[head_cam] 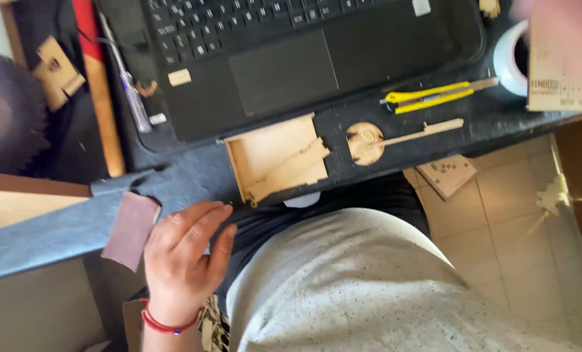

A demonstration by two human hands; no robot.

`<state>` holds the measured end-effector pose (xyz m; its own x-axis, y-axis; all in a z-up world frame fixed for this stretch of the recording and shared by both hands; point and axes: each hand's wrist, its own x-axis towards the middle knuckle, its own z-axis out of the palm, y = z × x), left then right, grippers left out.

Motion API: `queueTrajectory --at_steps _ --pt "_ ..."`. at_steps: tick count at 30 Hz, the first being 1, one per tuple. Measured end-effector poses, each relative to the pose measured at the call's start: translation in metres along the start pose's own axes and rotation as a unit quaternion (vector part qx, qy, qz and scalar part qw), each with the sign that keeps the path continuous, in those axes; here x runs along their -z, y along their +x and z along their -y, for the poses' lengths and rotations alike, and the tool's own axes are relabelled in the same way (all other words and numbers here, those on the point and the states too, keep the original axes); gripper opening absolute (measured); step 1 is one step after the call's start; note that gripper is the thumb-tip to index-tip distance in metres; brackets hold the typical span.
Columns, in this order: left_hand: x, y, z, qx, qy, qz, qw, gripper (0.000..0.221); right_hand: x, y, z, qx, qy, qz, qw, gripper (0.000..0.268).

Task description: Assembling a small wooden box from laser-cut pieces by applying glue to the edges and joining them together.

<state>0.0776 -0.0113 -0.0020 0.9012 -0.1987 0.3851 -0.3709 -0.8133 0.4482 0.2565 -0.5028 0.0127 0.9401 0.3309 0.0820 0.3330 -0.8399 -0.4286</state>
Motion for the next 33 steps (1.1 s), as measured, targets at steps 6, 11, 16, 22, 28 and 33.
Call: queueTrajectory --at_steps 6,11,16,22,28,33 --pt "-0.017 -0.013 -0.005 -0.029 0.004 -0.040 0.999 0.008 -0.066 -0.024 0.083 0.232 -0.140 -0.030 0.962 0.015" --pt "-0.028 -0.004 -0.023 -0.140 0.014 -0.064 0.988 0.014 -0.096 -0.022 0.067 0.265 -0.117 -0.054 0.955 0.013" --pt "-0.027 0.017 -0.040 -0.111 0.093 -0.046 0.988 0.006 -0.098 -0.020 0.071 0.270 -0.130 -0.038 0.953 0.007" --pt "-0.033 0.038 -0.038 -0.083 0.185 -0.004 0.979 0.013 -0.098 -0.016 0.072 0.253 -0.162 -0.012 0.954 0.005" --pt "-0.056 0.045 -0.036 -0.089 0.211 0.047 0.972 0.027 -0.094 -0.013 0.074 0.217 -0.098 0.051 0.970 0.011" --pt "-0.067 0.046 -0.034 -0.067 0.203 0.065 0.975 0.025 -0.088 -0.012 0.089 0.153 -0.074 0.089 0.981 0.018"
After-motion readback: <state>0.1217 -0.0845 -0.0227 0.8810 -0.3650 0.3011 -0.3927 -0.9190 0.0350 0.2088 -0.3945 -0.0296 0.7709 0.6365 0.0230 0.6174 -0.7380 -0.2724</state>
